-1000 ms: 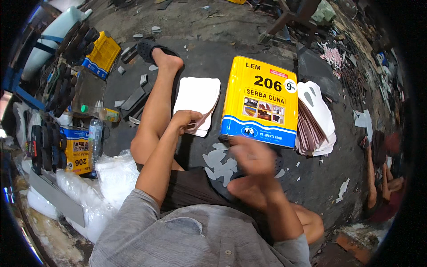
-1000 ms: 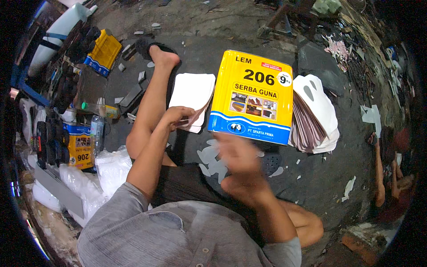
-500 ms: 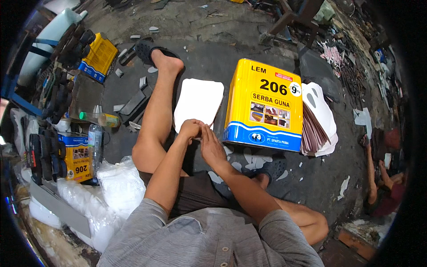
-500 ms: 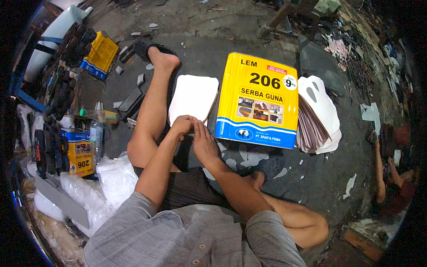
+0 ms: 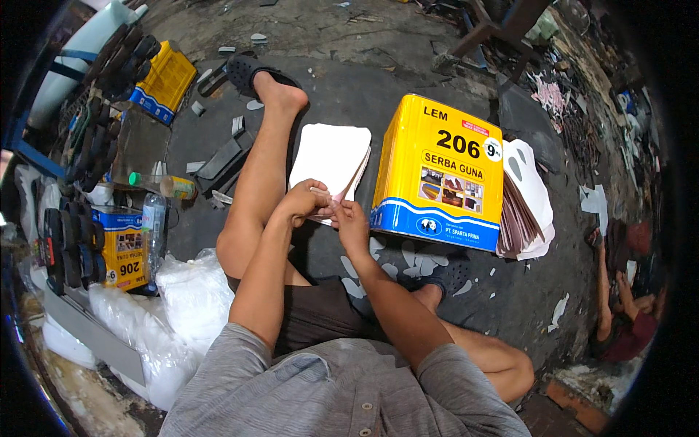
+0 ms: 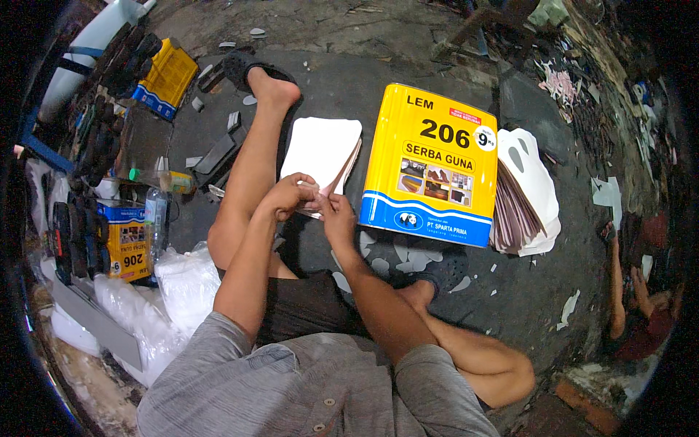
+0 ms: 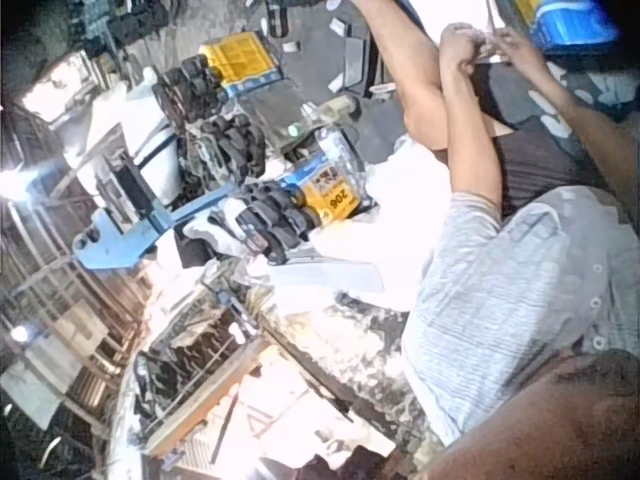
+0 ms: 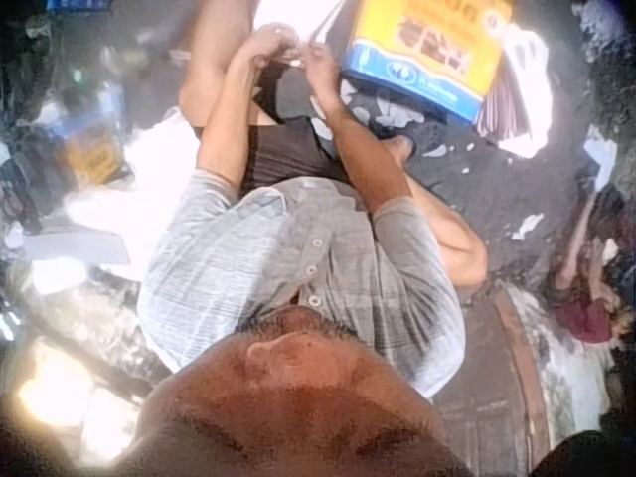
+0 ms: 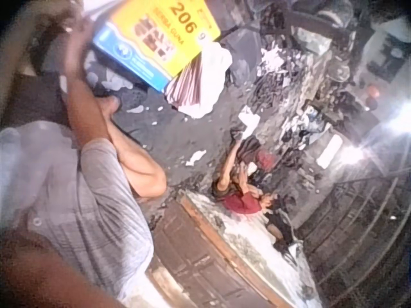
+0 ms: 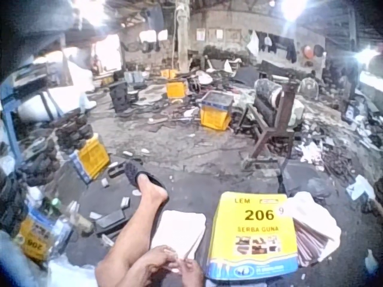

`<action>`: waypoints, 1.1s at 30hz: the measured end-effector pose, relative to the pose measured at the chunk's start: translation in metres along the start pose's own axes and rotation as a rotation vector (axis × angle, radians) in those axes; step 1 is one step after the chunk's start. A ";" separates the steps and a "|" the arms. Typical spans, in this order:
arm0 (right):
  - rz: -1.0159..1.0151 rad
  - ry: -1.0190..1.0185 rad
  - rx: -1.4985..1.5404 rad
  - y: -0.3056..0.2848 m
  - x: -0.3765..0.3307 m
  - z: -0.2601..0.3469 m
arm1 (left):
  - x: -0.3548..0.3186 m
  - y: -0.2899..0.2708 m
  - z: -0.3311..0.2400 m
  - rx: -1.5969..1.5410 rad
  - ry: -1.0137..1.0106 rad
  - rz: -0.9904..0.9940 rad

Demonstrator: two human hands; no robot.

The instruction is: The person sits on the floor and repeatedly peels pink backing sheets off white adhesive stickers. The stickers are stacked on a yellow box, and the person handles them one by one, placing the peeled stickers and discarded backings on the floor.

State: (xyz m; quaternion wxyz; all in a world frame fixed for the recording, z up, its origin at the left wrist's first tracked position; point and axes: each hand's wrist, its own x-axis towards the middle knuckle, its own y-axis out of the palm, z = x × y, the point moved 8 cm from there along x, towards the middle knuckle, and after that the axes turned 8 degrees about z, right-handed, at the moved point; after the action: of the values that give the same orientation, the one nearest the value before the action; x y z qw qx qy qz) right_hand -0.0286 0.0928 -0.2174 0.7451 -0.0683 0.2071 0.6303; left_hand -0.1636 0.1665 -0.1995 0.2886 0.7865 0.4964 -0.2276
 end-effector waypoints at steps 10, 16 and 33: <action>0.001 0.038 -0.248 -0.005 0.014 -0.001 | 0.006 0.008 -0.013 0.360 0.140 -0.013; 0.098 0.072 -0.218 -0.003 0.016 0.000 | 0.004 0.003 -0.009 0.414 0.138 -0.072; -0.049 0.082 0.049 0.002 0.010 0.030 | -0.011 0.012 -0.033 0.202 0.171 -0.033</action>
State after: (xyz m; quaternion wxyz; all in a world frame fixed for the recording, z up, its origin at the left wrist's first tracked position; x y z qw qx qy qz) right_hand -0.0228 0.1131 -0.1943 0.7528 -0.0807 0.2511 0.6031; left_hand -0.1542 0.1780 -0.1658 0.1605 0.8199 0.5065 -0.2133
